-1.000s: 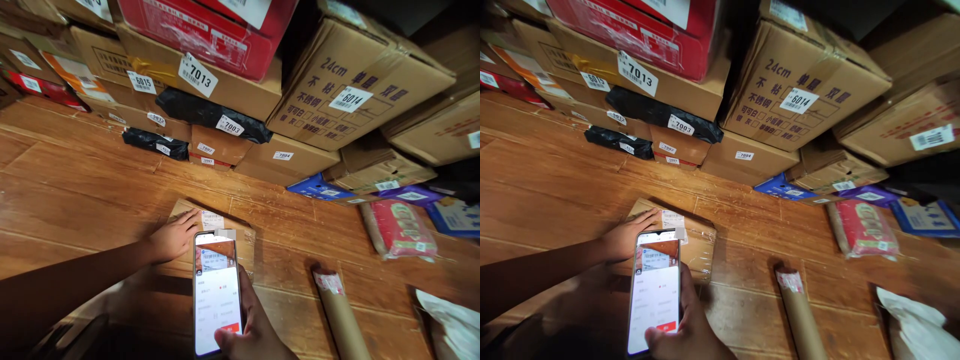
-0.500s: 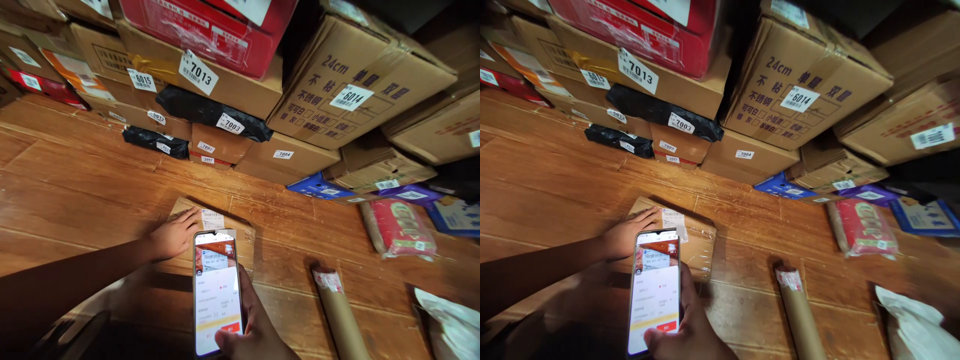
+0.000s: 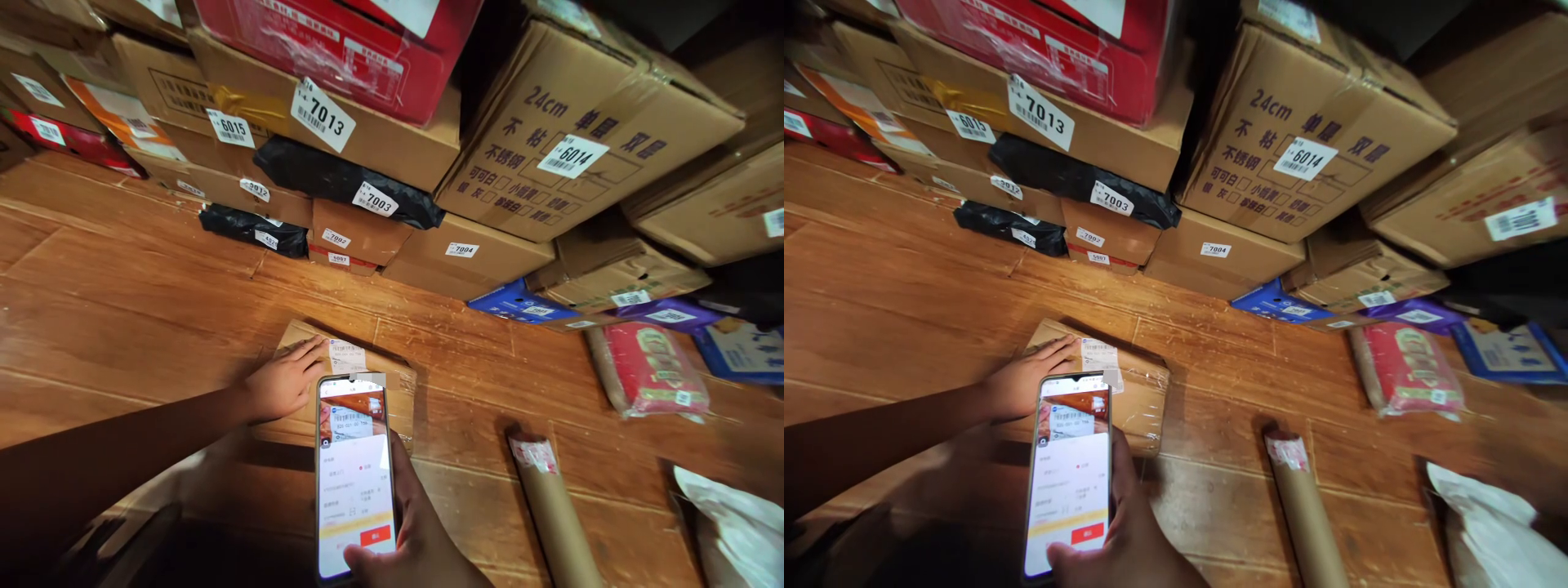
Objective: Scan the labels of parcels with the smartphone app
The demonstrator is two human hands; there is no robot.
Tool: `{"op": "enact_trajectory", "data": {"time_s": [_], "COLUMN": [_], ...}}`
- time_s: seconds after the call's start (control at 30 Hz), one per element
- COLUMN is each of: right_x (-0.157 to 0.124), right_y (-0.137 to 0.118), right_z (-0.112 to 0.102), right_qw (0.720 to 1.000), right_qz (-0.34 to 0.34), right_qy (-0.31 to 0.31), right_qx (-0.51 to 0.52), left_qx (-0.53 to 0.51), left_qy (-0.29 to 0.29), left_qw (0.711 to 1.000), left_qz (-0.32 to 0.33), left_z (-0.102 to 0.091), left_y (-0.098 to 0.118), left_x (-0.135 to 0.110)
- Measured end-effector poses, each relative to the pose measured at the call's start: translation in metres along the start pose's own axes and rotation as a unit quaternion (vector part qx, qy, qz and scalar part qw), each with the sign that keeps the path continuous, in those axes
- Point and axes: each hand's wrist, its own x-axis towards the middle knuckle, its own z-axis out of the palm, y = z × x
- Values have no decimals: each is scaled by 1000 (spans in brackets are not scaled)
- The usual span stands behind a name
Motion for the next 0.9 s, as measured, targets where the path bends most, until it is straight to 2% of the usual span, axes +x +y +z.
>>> {"op": "enact_trajectory", "data": {"time_s": [0.13, 0.23, 0.33, 0.5, 0.77, 0.9], "right_x": [-3, -3, -3, -5, -11, -10], "right_y": [-2, 0, 3, 11, 20, 21], "right_z": [2, 0, -2, -4, -11, -14], "right_qw": [999, 998, 999, 999, 1000, 999], "right_qz": [12, 1, -6, -30, -3, -23], "right_qy": [19, 3, -11, -1, 4, -3], "right_qx": [-28, -59, -41, -42, 24, 42], "left_qx": [1, 6, 15, 17, 26, 15], "left_qy": [15, 19, 22, 19, 4, 14], "left_qw": [1000, 1000, 1000, 1000, 999, 1000], "left_qz": [10, 15, 12, 17, 19, 13], "left_z": [5, 6, 5, 6, 0, -3], "left_y": [-2, -2, -1, -1, 1, 3], "left_x": [-1, -1, -1, 0, -1, -1]}}
